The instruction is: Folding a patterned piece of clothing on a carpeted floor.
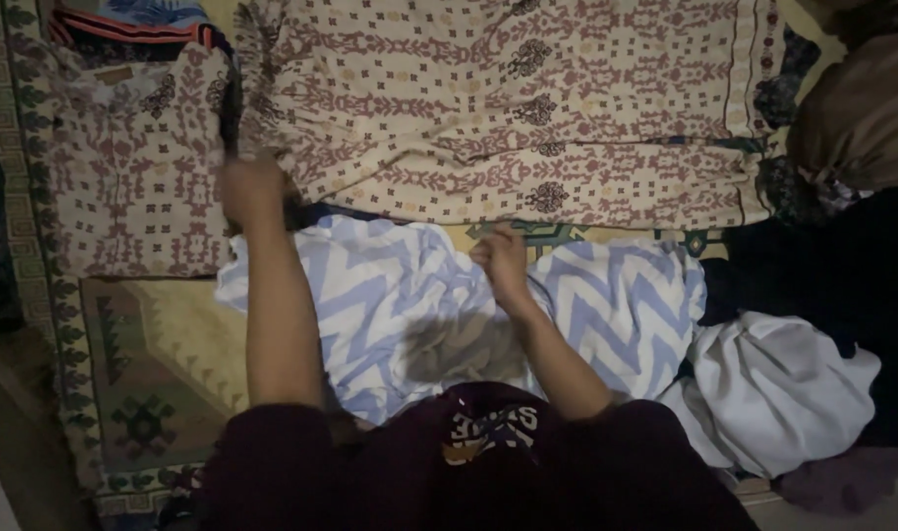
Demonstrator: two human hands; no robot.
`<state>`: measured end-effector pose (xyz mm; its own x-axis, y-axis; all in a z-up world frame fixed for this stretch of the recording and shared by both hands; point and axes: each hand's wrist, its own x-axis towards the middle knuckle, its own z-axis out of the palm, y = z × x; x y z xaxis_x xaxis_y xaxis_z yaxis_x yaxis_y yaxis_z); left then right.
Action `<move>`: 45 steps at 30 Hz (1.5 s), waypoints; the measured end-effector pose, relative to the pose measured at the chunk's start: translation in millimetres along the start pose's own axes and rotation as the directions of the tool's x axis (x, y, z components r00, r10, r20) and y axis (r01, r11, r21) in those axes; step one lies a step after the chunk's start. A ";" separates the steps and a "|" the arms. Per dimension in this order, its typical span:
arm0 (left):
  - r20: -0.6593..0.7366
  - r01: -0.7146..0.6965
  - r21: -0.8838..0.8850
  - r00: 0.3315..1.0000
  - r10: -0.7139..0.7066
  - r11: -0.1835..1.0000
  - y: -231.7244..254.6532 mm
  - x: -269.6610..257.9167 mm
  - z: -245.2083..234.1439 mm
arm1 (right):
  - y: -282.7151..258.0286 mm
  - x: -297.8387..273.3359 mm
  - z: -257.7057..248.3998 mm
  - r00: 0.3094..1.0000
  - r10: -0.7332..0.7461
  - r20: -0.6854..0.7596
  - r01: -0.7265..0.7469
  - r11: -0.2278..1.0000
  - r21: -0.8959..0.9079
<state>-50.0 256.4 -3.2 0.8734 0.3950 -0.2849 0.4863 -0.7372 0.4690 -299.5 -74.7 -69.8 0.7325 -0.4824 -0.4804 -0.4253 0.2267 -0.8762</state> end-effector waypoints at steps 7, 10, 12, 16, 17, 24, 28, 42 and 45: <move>0.442 -0.041 0.251 0.894 -0.077 0.967 -40.7 28.3 80.8 | 0.6 52.0 -42.6 0.912 0.355 -0.206 -0.200 0.824 0.531; 0.290 0.269 0.115 0.912 -0.291 0.956 -33.8 -3.6 37.3 | 6.5 82.2 -59.8 0.891 0.417 -0.178 -0.269 0.802 0.533; 0.400 0.457 -0.218 0.848 -0.348 0.862 17.1 -14.4 30.9 | 4.9 93.1 -69.4 0.890 0.436 -0.134 -0.319 0.805 0.500; 0.641 0.706 -0.648 0.708 -0.296 0.286 -17.9 15.4 76.1 | 42.9 125.0 -102.0 0.909 0.415 -0.033 -0.329 0.766 0.553; 0.691 0.726 -0.681 0.679 -0.248 0.092 -55.1 39.1 102.6 | 32.0 117.4 -99.2 0.921 0.388 -0.041 -0.284 0.740 0.610; 0.310 0.420 -0.815 0.898 -0.312 0.400 -70.4 73.1 65.4 | 6.2 83.5 -84.0 0.989 0.145 0.022 -0.080 0.404 0.911; -0.073 0.101 -0.643 0.979 -0.192 0.759 -67.9 72.1 45.2 | 40.2 79.9 -85.9 0.972 0.227 0.052 -0.144 0.408 0.902; -0.121 -0.541 0.015 0.834 0.539 0.841 -3.0 -39.9 -10.8 | -102.8 16.5 -108.0 0.908 0.263 -0.325 -0.102 0.893 0.437; 0.103 -0.852 0.122 0.521 0.847 0.509 22.5 -57.1 13.8 | -99.3 62.3 -166.1 0.960 -0.146 -0.241 0.075 0.956 -0.282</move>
<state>-89.3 209.8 12.1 0.8644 -0.4756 0.1630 -0.4999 -0.7786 0.3792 -299.9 -267.8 -6.2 0.6370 -0.6995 -0.3239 -0.5021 -0.0577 -0.8629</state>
